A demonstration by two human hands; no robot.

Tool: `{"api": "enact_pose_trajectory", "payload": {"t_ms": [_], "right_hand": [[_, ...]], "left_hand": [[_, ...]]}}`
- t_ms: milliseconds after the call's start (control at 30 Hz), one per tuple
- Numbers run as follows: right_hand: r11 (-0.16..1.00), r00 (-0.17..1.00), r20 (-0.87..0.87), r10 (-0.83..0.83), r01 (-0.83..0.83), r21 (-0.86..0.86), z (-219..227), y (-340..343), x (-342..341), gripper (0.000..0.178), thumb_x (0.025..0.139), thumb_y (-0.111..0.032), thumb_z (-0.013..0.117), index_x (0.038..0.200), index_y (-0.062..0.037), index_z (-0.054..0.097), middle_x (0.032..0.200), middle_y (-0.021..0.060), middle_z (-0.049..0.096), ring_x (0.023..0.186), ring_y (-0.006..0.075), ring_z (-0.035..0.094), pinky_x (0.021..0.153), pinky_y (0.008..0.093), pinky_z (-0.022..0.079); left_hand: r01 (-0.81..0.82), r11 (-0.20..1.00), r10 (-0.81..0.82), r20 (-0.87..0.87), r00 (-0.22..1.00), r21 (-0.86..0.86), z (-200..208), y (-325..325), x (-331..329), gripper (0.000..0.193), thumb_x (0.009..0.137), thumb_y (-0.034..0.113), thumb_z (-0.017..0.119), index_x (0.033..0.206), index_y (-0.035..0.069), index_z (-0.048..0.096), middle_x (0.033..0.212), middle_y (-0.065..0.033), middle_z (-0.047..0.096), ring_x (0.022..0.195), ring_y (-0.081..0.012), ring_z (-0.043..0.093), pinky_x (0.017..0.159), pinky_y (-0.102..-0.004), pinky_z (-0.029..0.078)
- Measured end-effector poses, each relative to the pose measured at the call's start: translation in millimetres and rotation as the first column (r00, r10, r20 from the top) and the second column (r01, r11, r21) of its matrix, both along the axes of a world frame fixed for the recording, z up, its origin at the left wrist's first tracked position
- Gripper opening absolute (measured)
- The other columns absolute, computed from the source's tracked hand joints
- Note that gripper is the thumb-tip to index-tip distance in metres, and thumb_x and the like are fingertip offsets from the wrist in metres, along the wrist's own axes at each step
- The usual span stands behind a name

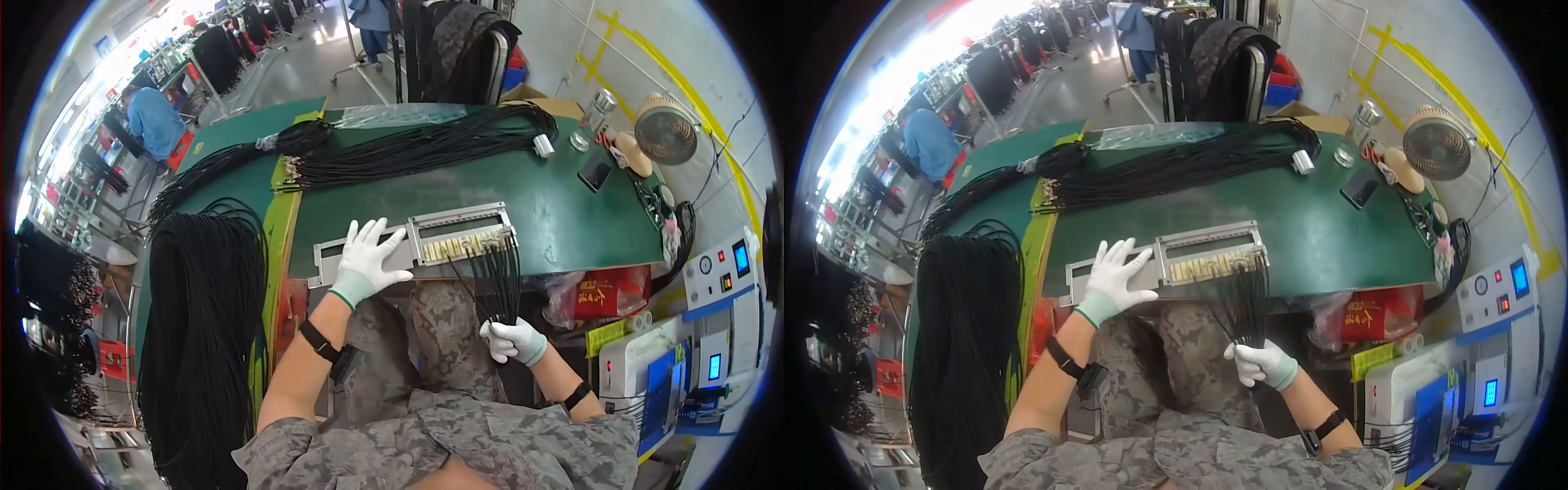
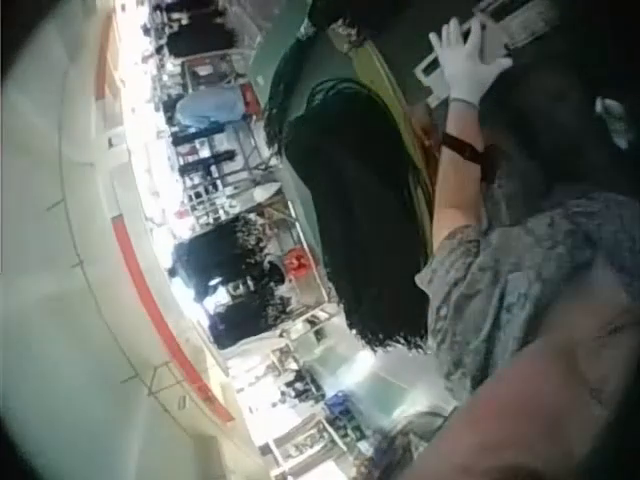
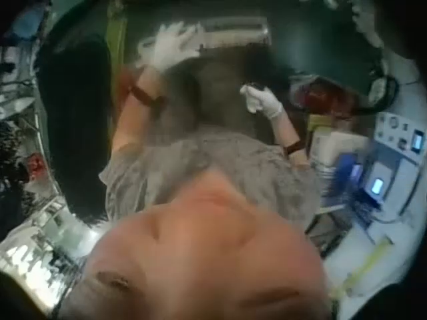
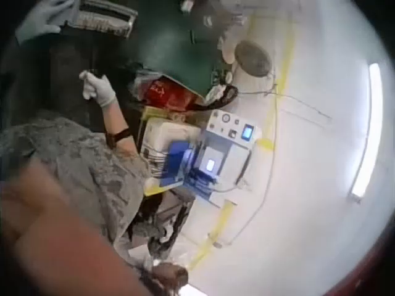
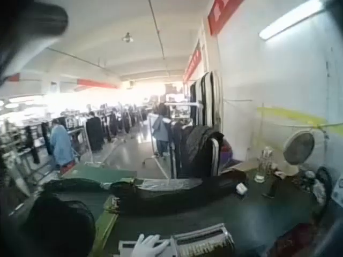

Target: Sort and organize black cable bundles at a factory workstation using a metal jig/fixture.

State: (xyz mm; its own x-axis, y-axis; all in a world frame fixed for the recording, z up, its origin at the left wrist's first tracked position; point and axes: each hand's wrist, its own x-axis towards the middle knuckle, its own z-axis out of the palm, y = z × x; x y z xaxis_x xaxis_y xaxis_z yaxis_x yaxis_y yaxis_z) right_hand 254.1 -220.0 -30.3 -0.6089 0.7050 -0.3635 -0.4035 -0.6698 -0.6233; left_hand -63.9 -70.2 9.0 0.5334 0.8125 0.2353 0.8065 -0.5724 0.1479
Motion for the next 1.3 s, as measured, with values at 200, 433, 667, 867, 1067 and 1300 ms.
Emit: {"api": "enact_pose_trajectory", "payload": {"t_ms": [200,433,667,867,1067,1300], "right_hand": [[0.965,0.987,0.108,0.116,-0.138,0.223,56.7,-6.8,14.4,0.026,0.093,-0.022,0.055,0.103,0.0023,0.059,0.056,0.0028,0.052,0.041,0.0106,0.045,0.046,0.0272,0.041],[0.856,0.86,0.485,0.16,-0.365,0.365,84.3,-16.0,-19.8,0.024,0.089,-0.022,0.062,0.101,-0.0005,0.061,0.068,0.0075,0.063,0.054,0.015,0.059,0.052,0.0286,0.048],[0.697,0.06,0.779,-0.624,-0.407,0.59,7.9,-25.7,42.7,0.023,0.07,-0.014,0.067,0.092,-0.0089,0.06,0.086,0.013,0.063,0.082,0.0342,0.061,0.072,0.0406,0.05],[0.516,-0.261,0.519,-0.814,-0.736,0.439,133.3,60.2,79.5,0.017,0.067,-0.008,0.063,0.082,-0.0111,0.057,0.076,0.0105,0.056,0.076,0.0324,0.057,0.069,0.0425,0.044],[0.177,-0.183,0.008,-0.983,-0.938,0.298,202.8,236.3,56.8,0.025,0.07,-0.003,0.054,0.093,-0.0122,0.06,0.073,0.0077,0.056,0.08,0.0283,0.057,0.086,0.0377,0.043],[0.365,-0.262,0.343,-0.902,-0.887,0.282,80.2,325.3,48.2,0.063,0.072,-0.029,0.069,0.13,-0.0158,0.049,0.128,0.0145,0.049,0.125,0.0319,0.04,0.111,0.0477,0.022]], "left_hand": [[0.395,0.833,-0.268,0.341,0.901,-0.387,34.3,-38.8,46.2,0.098,0.066,0.05,0.076,0.142,0.005,0.033,0.143,-0.0213,0.036,0.137,-0.0339,0.028,0.113,-0.045,0.02],[0.97,0.083,0.654,0.747,0.119,-0.228,70.9,-108.1,112.2,0.052,0.09,0.034,0.059,0.129,0.002,0.046,0.093,-0.0076,0.057,0.086,-0.0214,0.055,0.09,-0.04,0.042],[0.861,0.482,0.727,0.623,-0.289,-0.162,99.6,-46.7,59.9,0.035,0.099,0.037,0.041,0.094,0.009,0.061,0.049,0.0043,0.031,0.046,-0.0107,0.037,0.058,-0.031,0.04],[0.684,0.69,0.705,0.435,-0.56,-0.238,98.3,4.6,-16.3,0.038,0.097,0.039,0.046,0.092,0.005,0.062,0.051,0.0034,0.031,0.054,-0.0134,0.046,0.084,-0.0378,0.049],[0.556,0.786,0.602,0.539,-0.589,-0.27,81.4,81.3,-48.7,0.04,0.093,0.043,0.052,0.094,0.004,0.063,0.061,-0.0015,0.046,0.066,-0.0182,0.054,0.093,-0.0418,0.048],[0.281,0.395,0.905,0.423,0.043,-0.875,19.4,118.2,-83.5,0.049,0.086,0.043,0.065,0.109,0.001,0.062,0.105,-0.0158,0.065,0.101,-0.0254,0.061,0.09,-0.0422,0.049]]}}
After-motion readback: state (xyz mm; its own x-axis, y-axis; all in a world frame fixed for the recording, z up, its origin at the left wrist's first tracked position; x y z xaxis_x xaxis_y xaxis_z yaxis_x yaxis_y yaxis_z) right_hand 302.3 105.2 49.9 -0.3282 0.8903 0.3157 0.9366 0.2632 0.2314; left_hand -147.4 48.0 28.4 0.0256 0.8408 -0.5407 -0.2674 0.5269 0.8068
